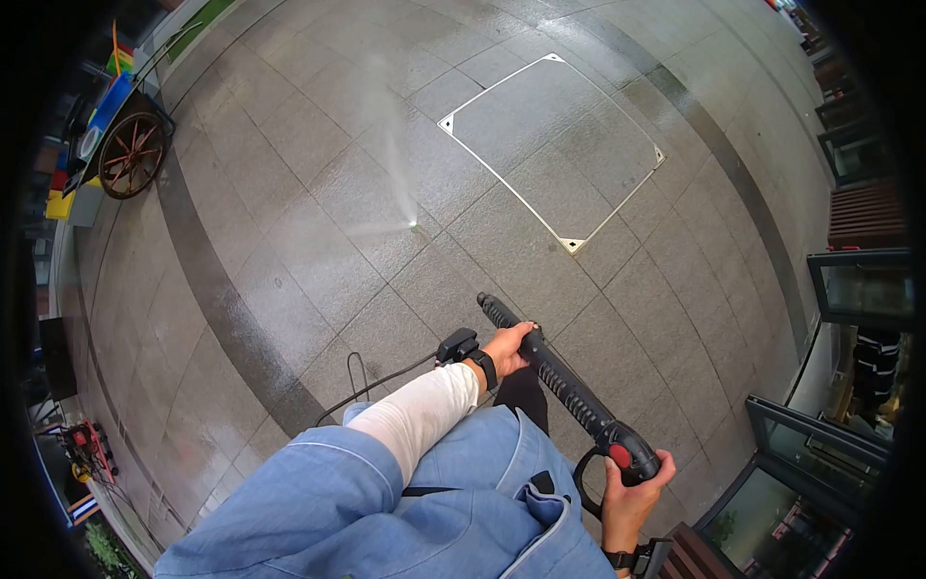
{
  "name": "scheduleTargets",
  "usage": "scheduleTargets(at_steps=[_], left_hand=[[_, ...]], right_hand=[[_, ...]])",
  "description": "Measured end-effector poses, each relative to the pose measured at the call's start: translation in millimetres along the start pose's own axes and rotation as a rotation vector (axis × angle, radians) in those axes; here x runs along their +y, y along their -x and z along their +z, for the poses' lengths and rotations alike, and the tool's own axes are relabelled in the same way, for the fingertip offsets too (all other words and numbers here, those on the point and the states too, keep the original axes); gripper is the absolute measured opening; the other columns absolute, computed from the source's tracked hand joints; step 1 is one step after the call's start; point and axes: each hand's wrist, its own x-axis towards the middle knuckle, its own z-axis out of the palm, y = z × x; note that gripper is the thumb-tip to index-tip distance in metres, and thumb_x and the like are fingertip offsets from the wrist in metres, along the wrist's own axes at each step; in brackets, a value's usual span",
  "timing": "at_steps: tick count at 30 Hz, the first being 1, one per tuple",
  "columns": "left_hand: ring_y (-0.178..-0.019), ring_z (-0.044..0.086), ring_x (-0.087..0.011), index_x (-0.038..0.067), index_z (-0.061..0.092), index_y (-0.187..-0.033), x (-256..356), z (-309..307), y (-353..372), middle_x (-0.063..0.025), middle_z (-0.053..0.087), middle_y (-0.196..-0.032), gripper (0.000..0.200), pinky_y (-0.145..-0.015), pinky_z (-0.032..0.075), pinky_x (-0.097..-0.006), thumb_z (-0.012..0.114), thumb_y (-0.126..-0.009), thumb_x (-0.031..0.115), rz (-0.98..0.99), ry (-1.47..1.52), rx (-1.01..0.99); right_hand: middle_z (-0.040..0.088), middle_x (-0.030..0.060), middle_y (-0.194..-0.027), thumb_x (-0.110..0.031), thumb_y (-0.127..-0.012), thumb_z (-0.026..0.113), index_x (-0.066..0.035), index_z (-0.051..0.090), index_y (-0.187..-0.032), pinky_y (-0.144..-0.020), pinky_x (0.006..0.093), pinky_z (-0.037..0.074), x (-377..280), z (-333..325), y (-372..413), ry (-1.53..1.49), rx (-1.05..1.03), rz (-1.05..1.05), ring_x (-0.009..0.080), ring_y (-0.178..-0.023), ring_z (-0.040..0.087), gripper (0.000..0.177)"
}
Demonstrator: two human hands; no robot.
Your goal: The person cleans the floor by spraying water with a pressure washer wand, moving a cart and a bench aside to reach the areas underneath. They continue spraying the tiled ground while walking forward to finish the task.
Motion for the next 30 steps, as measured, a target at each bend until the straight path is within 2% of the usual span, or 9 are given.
scheduleTargets(at_steps=[3,5,12,14,30], left_hand=[[-0.068,0.057,-0.0204,0.006,0.054,-0.085,-1.4,-4.6,-10.2,-0.0049,0.055,-0.078,0.011,-0.065,0.049,-0.0419,0.052,-0.083,0.017,0.011,-0.002,0.03],[-0.078,0.057,-0.029,-0.003,0.041,-0.103,-3.3,-9.3,-16.8,-0.0135,0.052,-0.091,0.031,-0.069,0.048,-0.051,0.052,-0.082,0.017,0.045,0.0,-0.046],[-0.079,0.056,-0.0295,-0.004,0.04,-0.104,-1.8,-7.9,-14.9,-0.0138,0.051,-0.092,0.032,-0.069,0.048,-0.0518,0.052,-0.082,0.017,0.044,0.025,-0.046],[-0.069,0.057,-0.0224,0.005,0.053,-0.084,0.5,-4.5,-9.6,-0.0066,0.055,-0.077,0.01,-0.064,0.05,-0.0431,0.052,-0.082,0.015,0.011,0.009,0.017],[-0.074,0.057,-0.0193,0.006,0.054,-0.085,-4.3,-10.9,-19.9,-0.0047,0.057,-0.081,0.013,-0.068,0.049,-0.0396,0.045,-0.086,0.016,0.005,0.008,-0.009]], right_hand=[[0.051,0.0169,-0.091,-0.008,-0.064,0.073,-0.002,0.033,-0.113,-0.074,0.0321,0.043,0.8,2.5,1.1,0.002,0.017,-0.006,0.0271,-0.083,0.054,0.064],[0.051,0.0169,-0.092,-0.008,-0.064,0.073,-0.001,0.033,-0.113,-0.074,0.0323,0.043,1.4,3.0,1.8,0.009,0.025,-0.014,0.0275,-0.084,0.054,0.064],[0.052,0.0178,-0.093,-0.009,-0.063,0.073,-0.002,0.033,-0.113,-0.075,0.033,0.043,1.9,3.2,0.5,0.025,0.027,-0.01,0.0295,-0.085,0.055,0.064],[0.052,0.018,-0.092,-0.009,-0.063,0.073,-0.002,0.033,-0.113,-0.075,0.0331,0.043,1.2,3.3,0.6,0.032,0.028,-0.009,0.0296,-0.085,0.055,0.064],[0.052,0.0177,-0.091,-0.009,-0.063,0.074,-0.003,0.033,-0.113,-0.075,0.0329,0.043,4.7,1.0,-2.2,0.001,0.004,-0.013,0.0288,-0.084,0.055,0.065]])
